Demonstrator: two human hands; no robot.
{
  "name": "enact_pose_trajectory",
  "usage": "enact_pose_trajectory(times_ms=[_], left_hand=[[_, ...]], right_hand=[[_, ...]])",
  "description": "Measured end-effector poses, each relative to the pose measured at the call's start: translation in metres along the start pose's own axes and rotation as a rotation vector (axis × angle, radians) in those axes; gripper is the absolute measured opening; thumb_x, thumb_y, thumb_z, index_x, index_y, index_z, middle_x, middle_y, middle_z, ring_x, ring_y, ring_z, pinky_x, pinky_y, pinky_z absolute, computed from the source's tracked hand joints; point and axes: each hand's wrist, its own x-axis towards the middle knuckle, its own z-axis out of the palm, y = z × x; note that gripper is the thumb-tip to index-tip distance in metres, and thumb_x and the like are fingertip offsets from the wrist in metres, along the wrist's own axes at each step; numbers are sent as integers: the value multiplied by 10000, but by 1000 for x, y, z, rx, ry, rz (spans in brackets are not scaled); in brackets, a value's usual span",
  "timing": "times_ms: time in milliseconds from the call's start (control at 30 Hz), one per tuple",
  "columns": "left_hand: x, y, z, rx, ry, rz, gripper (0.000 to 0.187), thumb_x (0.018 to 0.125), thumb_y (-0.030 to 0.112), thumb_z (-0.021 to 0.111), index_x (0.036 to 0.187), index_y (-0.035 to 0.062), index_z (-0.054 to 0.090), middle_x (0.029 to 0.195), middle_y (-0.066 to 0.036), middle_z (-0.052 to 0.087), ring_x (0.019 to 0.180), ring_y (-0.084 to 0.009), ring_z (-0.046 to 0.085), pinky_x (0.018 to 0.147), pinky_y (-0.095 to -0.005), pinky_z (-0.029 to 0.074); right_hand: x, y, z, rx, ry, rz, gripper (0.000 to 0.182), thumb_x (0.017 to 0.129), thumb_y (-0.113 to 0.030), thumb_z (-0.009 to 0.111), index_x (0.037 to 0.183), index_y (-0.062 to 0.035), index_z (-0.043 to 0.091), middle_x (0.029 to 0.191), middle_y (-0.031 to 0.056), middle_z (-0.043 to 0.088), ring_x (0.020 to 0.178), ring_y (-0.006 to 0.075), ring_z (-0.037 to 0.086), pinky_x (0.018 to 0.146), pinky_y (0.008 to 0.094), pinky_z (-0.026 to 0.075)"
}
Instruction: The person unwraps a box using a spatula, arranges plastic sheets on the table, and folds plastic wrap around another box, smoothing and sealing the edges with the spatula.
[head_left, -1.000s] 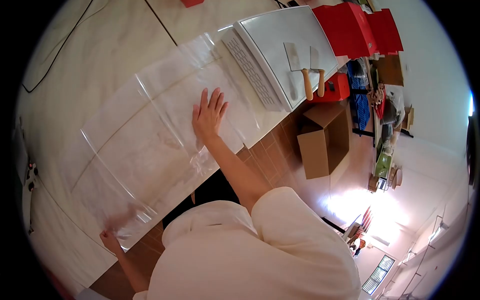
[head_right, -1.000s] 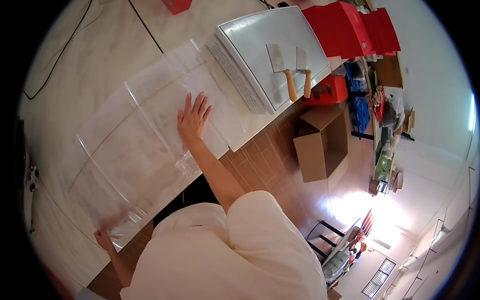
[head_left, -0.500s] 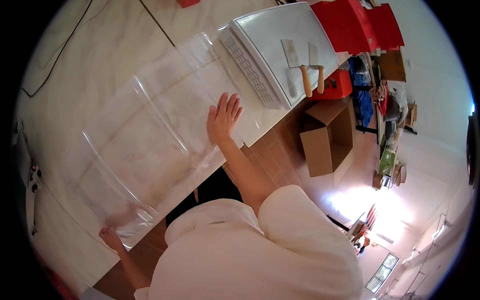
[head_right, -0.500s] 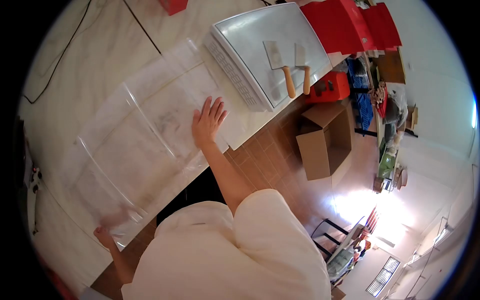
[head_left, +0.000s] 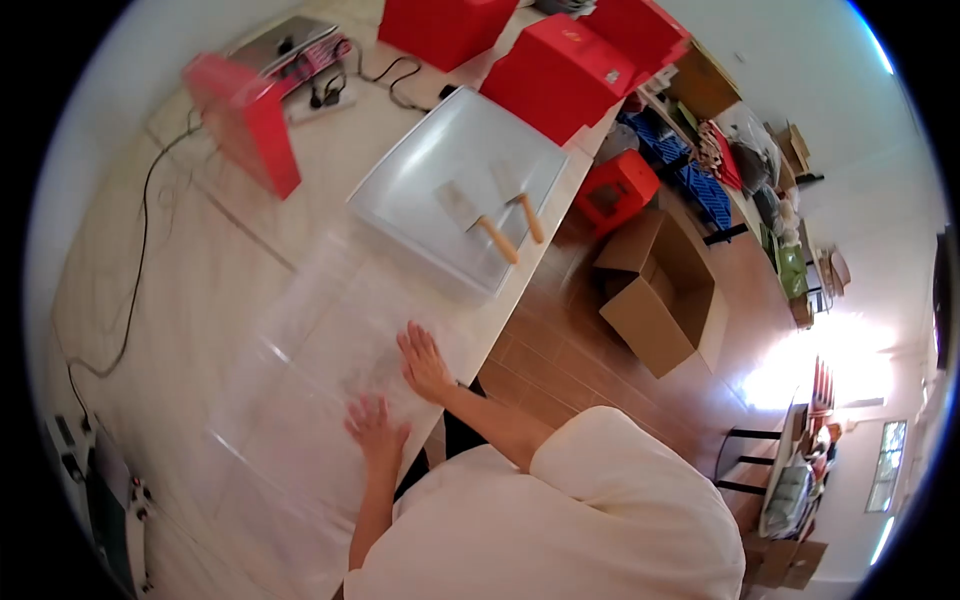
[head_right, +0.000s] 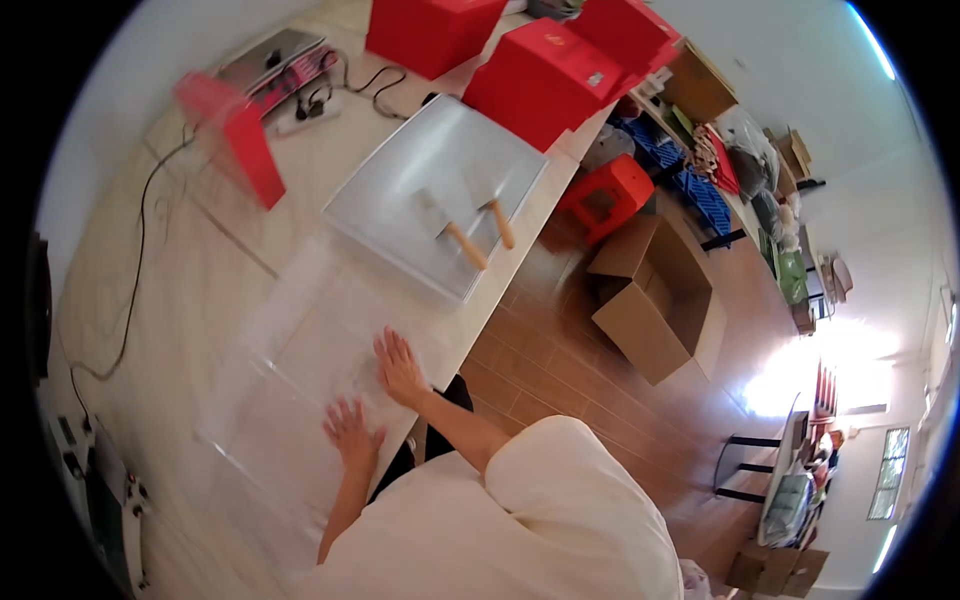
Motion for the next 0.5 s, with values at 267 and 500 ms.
enact_pose_trajectory(times_ms=[267,500], left_hand=[[8,6,-15,209,-184,-128,1047,681,565,734,1493,99,267,1572,-233,75,1424,-500,38,1097,-679,77],[12,-10,-4,403,-109,13,1207,608,660,734,1502,62,187,1560,-275,24,1412,-537,3,1081,-699,99]], right_hand=[[-78,172,-139,-30,-248,-115,469,774,-105,622,1227,-5,551,1380,196,459,1261,337,439,1071,449,342],[112,411,-319,-28,797,604,445,861,-188,644,1221,23,488,1131,226,522,1061,399,500,913,445,431]])
